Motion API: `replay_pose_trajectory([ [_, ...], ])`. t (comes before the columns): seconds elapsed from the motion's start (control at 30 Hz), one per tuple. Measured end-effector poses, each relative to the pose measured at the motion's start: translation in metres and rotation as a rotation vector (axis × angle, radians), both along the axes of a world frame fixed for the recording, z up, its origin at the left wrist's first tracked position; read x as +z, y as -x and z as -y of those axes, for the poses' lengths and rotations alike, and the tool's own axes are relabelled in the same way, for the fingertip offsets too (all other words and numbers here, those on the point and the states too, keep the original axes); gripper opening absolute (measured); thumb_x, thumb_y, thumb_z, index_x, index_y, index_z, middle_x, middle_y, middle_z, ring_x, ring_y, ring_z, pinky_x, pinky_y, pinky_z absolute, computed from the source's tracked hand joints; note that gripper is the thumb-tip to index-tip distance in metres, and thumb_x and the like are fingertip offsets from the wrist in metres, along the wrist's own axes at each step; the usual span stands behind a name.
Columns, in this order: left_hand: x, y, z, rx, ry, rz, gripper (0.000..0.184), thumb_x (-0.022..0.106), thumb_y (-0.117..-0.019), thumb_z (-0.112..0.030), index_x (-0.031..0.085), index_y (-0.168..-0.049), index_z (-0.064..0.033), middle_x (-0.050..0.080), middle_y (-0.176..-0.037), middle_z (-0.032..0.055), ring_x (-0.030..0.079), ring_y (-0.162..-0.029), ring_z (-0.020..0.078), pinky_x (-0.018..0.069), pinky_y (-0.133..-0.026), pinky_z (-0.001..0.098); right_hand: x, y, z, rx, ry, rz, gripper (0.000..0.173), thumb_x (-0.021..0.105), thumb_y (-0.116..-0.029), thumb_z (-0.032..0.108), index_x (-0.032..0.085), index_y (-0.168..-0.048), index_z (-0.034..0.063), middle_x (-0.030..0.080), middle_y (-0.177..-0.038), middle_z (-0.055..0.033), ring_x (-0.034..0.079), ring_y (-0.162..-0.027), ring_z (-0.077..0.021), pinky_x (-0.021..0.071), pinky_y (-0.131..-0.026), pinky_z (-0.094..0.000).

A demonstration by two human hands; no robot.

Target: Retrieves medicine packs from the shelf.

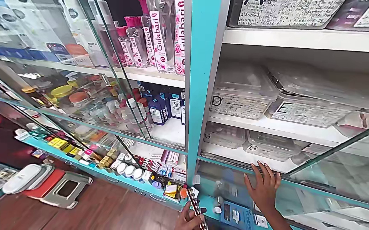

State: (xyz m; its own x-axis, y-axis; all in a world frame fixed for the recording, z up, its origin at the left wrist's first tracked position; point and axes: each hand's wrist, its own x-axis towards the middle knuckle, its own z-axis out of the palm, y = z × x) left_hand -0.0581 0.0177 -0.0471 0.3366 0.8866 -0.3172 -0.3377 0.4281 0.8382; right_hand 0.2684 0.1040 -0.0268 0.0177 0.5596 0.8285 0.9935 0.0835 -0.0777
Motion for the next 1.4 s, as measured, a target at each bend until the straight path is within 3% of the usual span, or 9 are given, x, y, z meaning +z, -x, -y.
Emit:
replay_pose_trajectory([
  [0.17,0.000,0.000,-0.001,0.016,0.017,-0.007,0.059,0.065,-0.0940,-0.005,0.035,-0.145,-0.0003,0.074,-0.114,0.0134,0.074,-0.101,0.0222,0.0591,-0.092,0.0386,-0.002,-0.001,-0.001,0.001,-0.002,0.006,0.051,0.048,-0.0980,0.051,0.063,-0.129,0.0135,0.062,-0.132,-0.0208,0.050,-0.135,-0.0380,0.0185,-0.116,-0.0615],
  [0.33,-0.003,0.000,-0.002,0.017,0.057,-0.009,0.052,0.065,-0.0954,-0.009,0.041,-0.140,0.0004,0.074,-0.111,0.0133,0.074,-0.095,0.0221,0.0604,-0.087,0.0380,-0.006,-0.003,-0.004,-0.007,-0.054,0.044,0.049,0.048,-0.0978,0.052,0.060,-0.130,0.0173,0.059,-0.135,-0.0189,0.046,-0.138,-0.0331,0.0166,-0.117,-0.0567],
  [0.5,-0.002,0.001,-0.003,0.059,0.120,0.000,0.046,0.055,-0.1009,-0.020,0.042,-0.139,0.0027,0.074,-0.106,0.0150,0.075,-0.088,0.0229,0.0613,-0.084,0.0386,-0.008,-0.006,-0.008,-0.010,-0.099,0.076,0.048,0.048,-0.0979,0.053,0.058,-0.131,0.0195,0.056,-0.137,-0.0166,0.041,-0.141,-0.0284,0.0128,-0.118,-0.0523],
  [0.8,-0.009,0.002,-0.006,0.072,0.165,-0.031,0.039,0.048,-0.1052,-0.027,0.050,-0.131,0.0023,0.074,-0.100,0.0133,0.073,-0.082,0.0203,0.0605,-0.080,0.0360,-0.009,-0.005,-0.008,-0.025,-0.098,0.079,0.048,0.046,-0.0987,0.053,0.057,-0.131,0.0201,0.057,-0.138,-0.0143,0.041,-0.142,-0.0267,0.0118,-0.119,-0.0506],
  [1.2,-0.009,0.006,-0.006,0.052,0.151,0.006,0.037,0.045,-0.1045,-0.030,0.053,-0.127,-0.0022,0.075,-0.102,0.0114,0.074,-0.086,0.0188,0.0604,-0.078,0.0340,-0.004,-0.001,-0.005,-0.020,-0.067,0.039,0.047,0.048,-0.0970,0.052,0.060,-0.127,0.0180,0.059,-0.135,-0.0164,0.044,-0.139,-0.0295,0.0144,-0.118,-0.0533],
  [1.33,-0.010,0.007,-0.005,0.076,0.147,0.003,0.036,0.042,-0.1056,-0.030,0.054,-0.125,-0.0026,0.074,-0.096,0.0089,0.073,-0.082,0.0176,0.0602,-0.077,0.0342,-0.005,-0.002,-0.006,-0.019,-0.068,0.033,0.047,0.048,-0.0972,0.053,0.060,-0.128,0.0191,0.059,-0.135,-0.0154,0.044,-0.140,-0.0288,0.0134,-0.118,-0.0540],
  [1.4,-0.009,0.006,-0.004,0.097,0.156,-0.017,0.032,0.041,-0.1054,-0.030,0.057,-0.118,-0.0045,0.070,-0.086,0.0034,0.069,-0.075,0.0124,0.0588,-0.072,0.0301,-0.007,-0.003,-0.006,-0.024,-0.079,0.045,0.046,0.048,-0.0969,0.053,0.059,-0.128,0.0201,0.059,-0.134,-0.0140,0.044,-0.139,-0.0275,0.0134,-0.118,-0.0528],
])
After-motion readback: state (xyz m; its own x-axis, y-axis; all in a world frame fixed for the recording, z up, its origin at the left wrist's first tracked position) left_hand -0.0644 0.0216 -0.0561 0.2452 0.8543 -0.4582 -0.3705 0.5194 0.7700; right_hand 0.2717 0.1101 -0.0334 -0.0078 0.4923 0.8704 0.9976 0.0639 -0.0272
